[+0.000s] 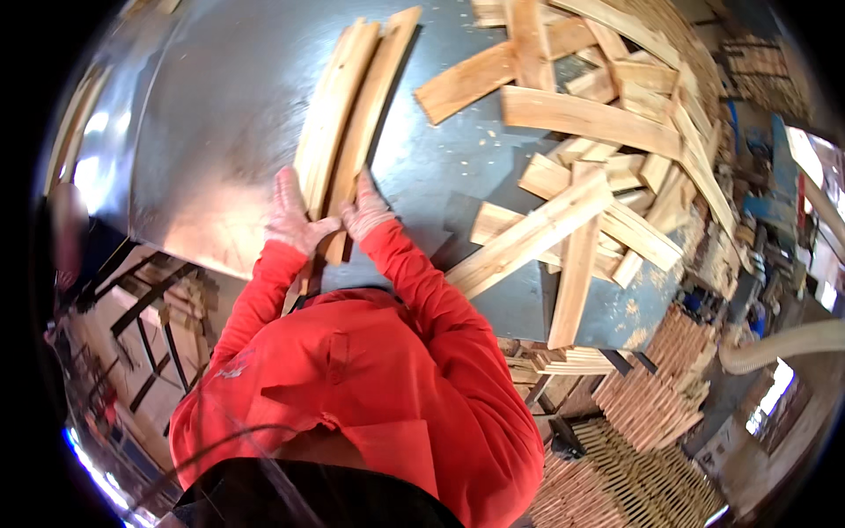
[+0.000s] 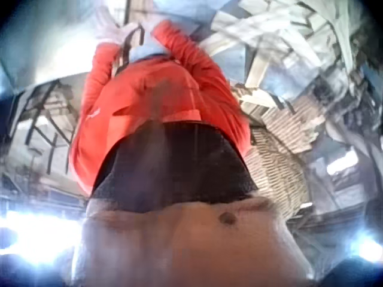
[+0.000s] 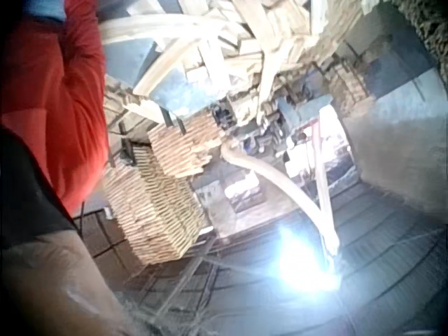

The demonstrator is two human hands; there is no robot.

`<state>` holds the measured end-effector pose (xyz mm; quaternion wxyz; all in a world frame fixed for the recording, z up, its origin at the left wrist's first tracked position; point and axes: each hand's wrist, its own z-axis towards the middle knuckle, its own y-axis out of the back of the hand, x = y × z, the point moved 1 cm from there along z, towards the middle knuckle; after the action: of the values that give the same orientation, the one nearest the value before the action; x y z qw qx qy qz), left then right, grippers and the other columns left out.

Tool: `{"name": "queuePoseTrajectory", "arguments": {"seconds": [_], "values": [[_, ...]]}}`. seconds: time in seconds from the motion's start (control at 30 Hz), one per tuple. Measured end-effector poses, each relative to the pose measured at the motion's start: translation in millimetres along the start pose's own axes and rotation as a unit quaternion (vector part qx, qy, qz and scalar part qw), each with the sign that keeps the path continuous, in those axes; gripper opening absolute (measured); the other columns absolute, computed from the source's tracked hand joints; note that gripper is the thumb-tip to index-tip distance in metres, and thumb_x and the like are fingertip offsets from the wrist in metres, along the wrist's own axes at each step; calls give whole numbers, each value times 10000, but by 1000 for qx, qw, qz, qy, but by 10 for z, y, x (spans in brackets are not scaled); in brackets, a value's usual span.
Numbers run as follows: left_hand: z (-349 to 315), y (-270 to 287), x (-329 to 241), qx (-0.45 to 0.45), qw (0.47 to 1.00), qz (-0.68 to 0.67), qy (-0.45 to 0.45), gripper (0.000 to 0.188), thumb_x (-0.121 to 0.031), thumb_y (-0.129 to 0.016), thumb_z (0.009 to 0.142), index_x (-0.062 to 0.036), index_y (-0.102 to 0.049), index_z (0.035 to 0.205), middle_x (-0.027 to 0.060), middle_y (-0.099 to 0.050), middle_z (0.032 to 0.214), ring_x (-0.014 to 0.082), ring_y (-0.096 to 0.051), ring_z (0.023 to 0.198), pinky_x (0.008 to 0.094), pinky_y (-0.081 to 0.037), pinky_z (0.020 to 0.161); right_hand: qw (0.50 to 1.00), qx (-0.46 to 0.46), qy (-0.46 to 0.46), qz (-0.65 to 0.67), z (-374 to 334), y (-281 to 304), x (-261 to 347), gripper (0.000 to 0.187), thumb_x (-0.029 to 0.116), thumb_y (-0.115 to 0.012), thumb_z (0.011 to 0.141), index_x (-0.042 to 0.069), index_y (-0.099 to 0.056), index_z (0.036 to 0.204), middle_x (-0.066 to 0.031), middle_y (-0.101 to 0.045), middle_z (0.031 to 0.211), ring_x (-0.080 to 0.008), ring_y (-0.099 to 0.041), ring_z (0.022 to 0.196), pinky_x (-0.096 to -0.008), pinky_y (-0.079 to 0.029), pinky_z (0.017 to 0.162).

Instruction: The person sorts wooden planks on a metal table in a workshop. They pick up planks from a disorganized pile, inspect them, and place them into a neat stack. The person handles the wood by hand, wearing gloves, and occasionally moves the stack to a nearby rack.

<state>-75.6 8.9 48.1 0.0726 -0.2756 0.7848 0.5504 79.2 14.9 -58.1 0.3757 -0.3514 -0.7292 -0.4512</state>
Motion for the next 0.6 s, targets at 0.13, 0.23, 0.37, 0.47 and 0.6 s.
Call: {"name": "queuePoseTrajectory", "arguments": {"seconds": [0.13,0.23,0.37,0.47,0.6], "values": [[29,-3,15,-11,995,94,-21,1275,-513,-797,627,-23,-48,1536,315,-224,1517,454,-302,1385,466,-341,1108,940,302,90,-132,-125,721,685,719,152,-611,845,113,-312,1498,-220,-530,1361,-387,-542,1217,-372,-419,1058],[135,-229,197,-47,996,69,-14,1211,-428,-808,641,-37,-87,1533,302,-313,1460,442,-416,1298,472,-391,1065,907,3,221,-358,560,1715,434,790,388,-705,767,91,-412,1438,-206,-478,1411,-370,-433,1326,-466,-291,1144],[109,-150,149,-45,999,7,-26,1150,-324,-805,658,-61,-106,1533,288,-396,1381,439,-460,1238,473,-428,1023,733,95,110,-665,1002,3059,218,1062,358,-806,648,123,-237,1514,-195,-422,1433,-375,-379,1338,-523,-191,1160],[105,-131,187,-70,997,16,-19,1131,-315,-800,666,-76,-117,1534,291,-425,1356,440,-518,1173,482,-460,983,651,131,212,-717,1213,3152,36,1029,370,-779,685,170,-223,1526,-178,-489,1358,-366,-425,1317,-542,-240,1127],[41,-21,528,-98,995,2,-22,1121,-272,-804,659,-80,-127,1532,290,-448,1323,448,-549,1129,478,-502,924,753,-100,184,-624,1260,3289,995,974,352,-770,709,60,-267,1491,-196,-630,1027,-409,-597,1030,-495,-448,956]]}}
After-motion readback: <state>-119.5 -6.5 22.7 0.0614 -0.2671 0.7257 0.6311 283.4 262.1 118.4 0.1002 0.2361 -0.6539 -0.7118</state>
